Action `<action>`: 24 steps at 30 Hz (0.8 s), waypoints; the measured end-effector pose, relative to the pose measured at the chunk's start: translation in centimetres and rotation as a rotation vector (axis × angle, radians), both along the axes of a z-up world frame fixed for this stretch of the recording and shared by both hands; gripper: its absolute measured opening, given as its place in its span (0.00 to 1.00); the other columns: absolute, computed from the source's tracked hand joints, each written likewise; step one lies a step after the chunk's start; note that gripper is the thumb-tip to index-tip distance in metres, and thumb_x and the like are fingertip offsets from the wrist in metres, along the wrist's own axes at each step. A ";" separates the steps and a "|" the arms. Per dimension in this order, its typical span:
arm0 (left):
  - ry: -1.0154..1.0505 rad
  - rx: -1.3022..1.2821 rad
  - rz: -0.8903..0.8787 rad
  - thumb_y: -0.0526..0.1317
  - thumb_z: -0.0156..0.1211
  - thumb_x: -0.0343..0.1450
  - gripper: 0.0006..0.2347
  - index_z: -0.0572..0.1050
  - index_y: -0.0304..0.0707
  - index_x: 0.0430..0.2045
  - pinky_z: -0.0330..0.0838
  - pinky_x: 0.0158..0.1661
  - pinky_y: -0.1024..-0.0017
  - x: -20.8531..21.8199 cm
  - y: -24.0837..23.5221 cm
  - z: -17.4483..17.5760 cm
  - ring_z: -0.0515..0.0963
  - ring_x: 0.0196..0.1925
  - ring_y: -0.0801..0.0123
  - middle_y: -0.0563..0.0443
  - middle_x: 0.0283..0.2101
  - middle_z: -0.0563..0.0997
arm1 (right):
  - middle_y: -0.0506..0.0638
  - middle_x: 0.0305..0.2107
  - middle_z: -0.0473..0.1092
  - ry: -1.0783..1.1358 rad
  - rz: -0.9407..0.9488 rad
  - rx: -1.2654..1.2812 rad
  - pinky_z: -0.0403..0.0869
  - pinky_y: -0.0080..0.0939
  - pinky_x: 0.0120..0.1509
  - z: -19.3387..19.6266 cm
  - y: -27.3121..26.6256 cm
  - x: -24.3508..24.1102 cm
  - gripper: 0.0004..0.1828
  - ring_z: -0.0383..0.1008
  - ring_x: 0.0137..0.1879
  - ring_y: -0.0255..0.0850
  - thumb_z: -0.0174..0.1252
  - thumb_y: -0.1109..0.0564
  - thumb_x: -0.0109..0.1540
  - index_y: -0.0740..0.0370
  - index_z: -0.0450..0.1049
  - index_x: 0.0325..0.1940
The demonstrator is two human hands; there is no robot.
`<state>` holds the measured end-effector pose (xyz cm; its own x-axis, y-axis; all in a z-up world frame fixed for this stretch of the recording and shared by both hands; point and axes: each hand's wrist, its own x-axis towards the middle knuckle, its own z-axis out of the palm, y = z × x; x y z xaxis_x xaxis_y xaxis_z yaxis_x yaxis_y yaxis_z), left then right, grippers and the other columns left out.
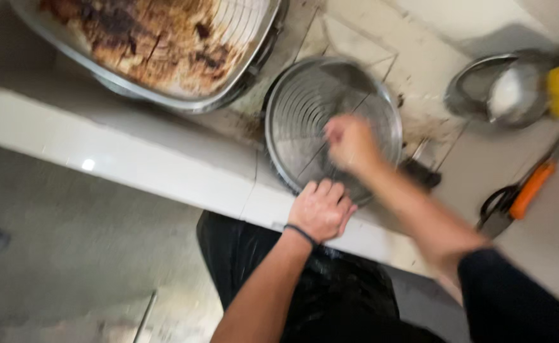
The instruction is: The person scrubs a metal wire rack and a baking tray in a sink using a sponge and a steel wool pad. They rinse the items under running water and continue scrubbing the rack with the steel wool.
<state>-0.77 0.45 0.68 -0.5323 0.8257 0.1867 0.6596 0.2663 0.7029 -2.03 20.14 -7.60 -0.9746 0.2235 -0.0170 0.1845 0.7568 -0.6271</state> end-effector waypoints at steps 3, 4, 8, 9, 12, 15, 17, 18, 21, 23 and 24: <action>-0.010 -0.009 -0.001 0.44 0.64 0.69 0.08 0.80 0.39 0.27 0.64 0.40 0.63 1.1 -0.6 -0.5 0.73 0.40 0.60 0.51 0.34 0.74 | 0.60 0.30 0.74 -0.110 -0.143 0.035 0.75 0.51 0.42 -1.7 2.6 -2.6 0.08 0.77 0.37 0.55 0.55 0.70 0.54 0.62 0.76 0.32; -0.030 -0.016 -0.001 0.44 0.64 0.69 0.08 0.80 0.39 0.26 0.64 0.40 0.62 1.4 -0.6 -0.5 0.73 0.39 0.60 0.52 0.34 0.74 | 0.59 0.30 0.74 -0.101 -0.195 0.009 0.75 0.50 0.42 -2.1 1.9 -3.2 0.08 0.78 0.37 0.54 0.56 0.69 0.54 0.61 0.76 0.33; -0.034 -0.079 -0.046 0.44 0.64 0.66 0.07 0.79 0.44 0.22 0.68 0.52 0.55 1.4 0.0 -1.5 0.74 0.40 0.60 0.50 0.31 0.74 | 0.58 0.34 0.75 0.206 0.235 -0.054 0.75 0.52 0.48 -1.3 -5.0 -2.0 0.07 0.76 0.42 0.56 0.59 0.67 0.53 0.61 0.76 0.34; -0.029 -0.058 -0.032 0.44 0.64 0.67 0.07 0.79 0.43 0.24 0.67 0.47 0.58 1.2 -0.1 -1.4 0.74 0.40 0.60 0.51 0.32 0.74 | 0.58 0.35 0.75 0.228 0.306 -0.090 0.75 0.52 0.48 -1.1 -4.6 -2.2 0.06 0.75 0.42 0.55 0.59 0.67 0.54 0.62 0.76 0.34; -0.033 -0.022 -0.014 0.44 0.64 0.70 0.08 0.80 0.41 0.26 0.64 0.40 0.62 1.2 -0.5 -0.5 0.73 0.40 0.61 0.53 0.34 0.75 | 0.59 0.32 0.72 -0.059 0.160 0.017 0.73 0.51 0.43 -2.6 1.1 -6.6 0.08 0.74 0.39 0.53 0.55 0.70 0.58 0.63 0.77 0.37; -0.030 -0.050 -0.001 0.45 0.64 0.69 0.08 0.79 0.41 0.24 0.64 0.40 0.62 0.7 -0.3 0.3 0.73 0.39 0.60 0.52 0.34 0.75 | 0.56 0.31 0.71 -0.013 -0.182 -0.131 0.74 0.48 0.38 -2.5 1.6 -9.2 0.09 0.74 0.32 0.50 0.55 0.68 0.54 0.62 0.76 0.37; -0.030 -0.042 -0.018 0.45 0.65 0.69 0.08 0.80 0.42 0.23 0.63 0.38 0.61 0.1 0.1 0.4 0.73 0.39 0.58 0.50 0.33 0.75 | 0.56 0.30 0.71 0.225 -0.140 -0.142 0.70 0.49 0.41 -1.6 -5.3 -6.3 0.04 0.73 0.37 0.53 0.60 0.66 0.59 0.62 0.75 0.30; -0.025 -0.015 -0.016 0.45 0.65 0.68 0.08 0.80 0.42 0.24 0.63 0.38 0.61 0.0 0.7 0.4 0.73 0.39 0.58 0.50 0.34 0.75 | 0.56 0.33 0.71 0.291 0.030 -0.222 0.73 0.49 0.45 -0.2 -7.1 -4.0 0.01 0.74 0.40 0.52 0.59 0.64 0.61 0.63 0.75 0.35; -0.010 -0.027 0.002 0.46 0.65 0.68 0.09 0.80 0.41 0.28 0.63 0.38 0.62 0.5 0.1 0.7 0.73 0.39 0.59 0.50 0.35 0.75 | 0.56 0.33 0.70 0.398 0.339 -0.200 0.73 0.52 0.47 -2.1 -3.5 -5.8 0.01 0.72 0.41 0.55 0.58 0.64 0.60 0.63 0.73 0.35; 0.035 -0.064 0.003 0.46 0.65 0.69 0.11 0.82 0.38 0.34 0.64 0.39 0.63 0.5 0.2 -0.2 0.73 0.39 0.61 0.52 0.34 0.73 | 0.58 0.32 0.71 0.133 0.227 -0.210 0.71 0.51 0.41 -4.8 2.7 -8.1 0.05 0.71 0.36 0.54 0.56 0.66 0.63 0.64 0.76 0.41; 0.006 -0.063 -0.003 0.46 0.65 0.69 0.10 0.81 0.39 0.34 0.64 0.39 0.63 1.2 0.4 0.2 0.73 0.39 0.60 0.52 0.34 0.73 | 0.59 0.35 0.72 0.223 0.237 0.114 0.73 0.53 0.45 -5.0 6.1 -7.8 0.09 0.72 0.41 0.57 0.56 0.67 0.60 0.64 0.77 0.42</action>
<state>0.44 0.80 0.84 -0.5290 0.8374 0.1374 0.6645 0.3081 0.6808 -9.84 26.21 -12.60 -0.9766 -0.0216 0.2141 -0.1370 0.8296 -0.5413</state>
